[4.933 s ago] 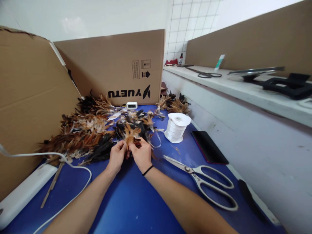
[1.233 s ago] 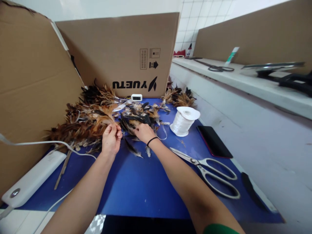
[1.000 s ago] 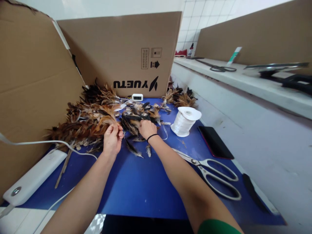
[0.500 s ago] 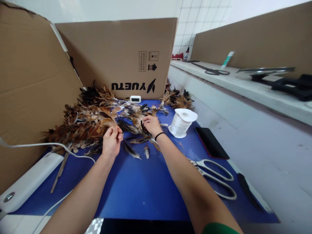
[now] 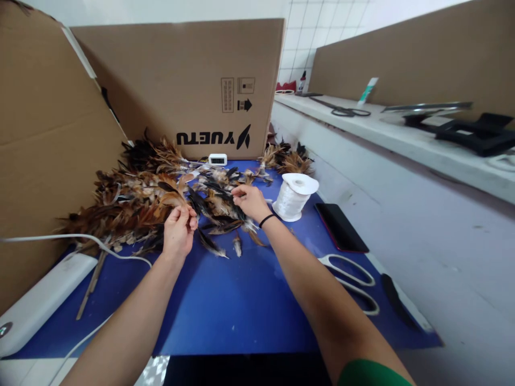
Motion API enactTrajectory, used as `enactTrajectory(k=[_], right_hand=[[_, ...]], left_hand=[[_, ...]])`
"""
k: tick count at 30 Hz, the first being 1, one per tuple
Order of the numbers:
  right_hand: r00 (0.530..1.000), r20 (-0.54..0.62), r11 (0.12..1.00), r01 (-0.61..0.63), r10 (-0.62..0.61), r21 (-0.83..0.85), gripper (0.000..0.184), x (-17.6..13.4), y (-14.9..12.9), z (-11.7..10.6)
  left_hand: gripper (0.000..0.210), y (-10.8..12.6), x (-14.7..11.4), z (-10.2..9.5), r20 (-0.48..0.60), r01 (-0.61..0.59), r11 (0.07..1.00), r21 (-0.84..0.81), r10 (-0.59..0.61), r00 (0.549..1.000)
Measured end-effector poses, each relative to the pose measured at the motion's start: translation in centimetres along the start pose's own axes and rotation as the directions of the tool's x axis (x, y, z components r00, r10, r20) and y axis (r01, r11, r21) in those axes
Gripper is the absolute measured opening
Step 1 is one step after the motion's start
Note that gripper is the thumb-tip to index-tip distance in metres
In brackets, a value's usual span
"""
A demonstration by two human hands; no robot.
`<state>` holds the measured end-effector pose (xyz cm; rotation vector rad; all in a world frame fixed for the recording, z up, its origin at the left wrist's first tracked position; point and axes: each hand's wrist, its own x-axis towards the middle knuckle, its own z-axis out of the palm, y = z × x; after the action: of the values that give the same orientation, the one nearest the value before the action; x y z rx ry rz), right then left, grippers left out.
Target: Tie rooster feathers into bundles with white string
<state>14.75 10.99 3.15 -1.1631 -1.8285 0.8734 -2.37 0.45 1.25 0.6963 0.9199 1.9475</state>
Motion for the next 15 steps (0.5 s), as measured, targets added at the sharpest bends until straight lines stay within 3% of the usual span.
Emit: enactTrajectory(k=[3,7,12,15], right_hand=[[0.997,-0.005,0.954,0.068,-0.073,-0.293,0.016,-1.2,-0.4,-1.1],[0.980,0.188,0.810,0.160,-0.062,-0.564,0.020,-3.3,-1.2,-2.3],[0.957,0.282,0.667,0.163,0.073,-0.727,0.017,-5.8,-1.9,-3.7],[0.943,0.319,0.688,0.168,0.097,-0.706,0.014,-6.7,-2.0,-3.6]], left_hand=[[0.034,0.0,0.0,0.0,0.000,0.004,1.000,0.003,-0.004,1.000],[0.035,0.0,0.0,0.1,0.008,0.008,1.000,0.000,-0.008,1.000],[0.033,-0.1,-0.1,0.1,0.018,0.011,1.000,0.005,-0.011,1.000],[0.033,-0.2,-0.1,0.2,0.026,0.017,1.000,0.005,-0.017,1.000]])
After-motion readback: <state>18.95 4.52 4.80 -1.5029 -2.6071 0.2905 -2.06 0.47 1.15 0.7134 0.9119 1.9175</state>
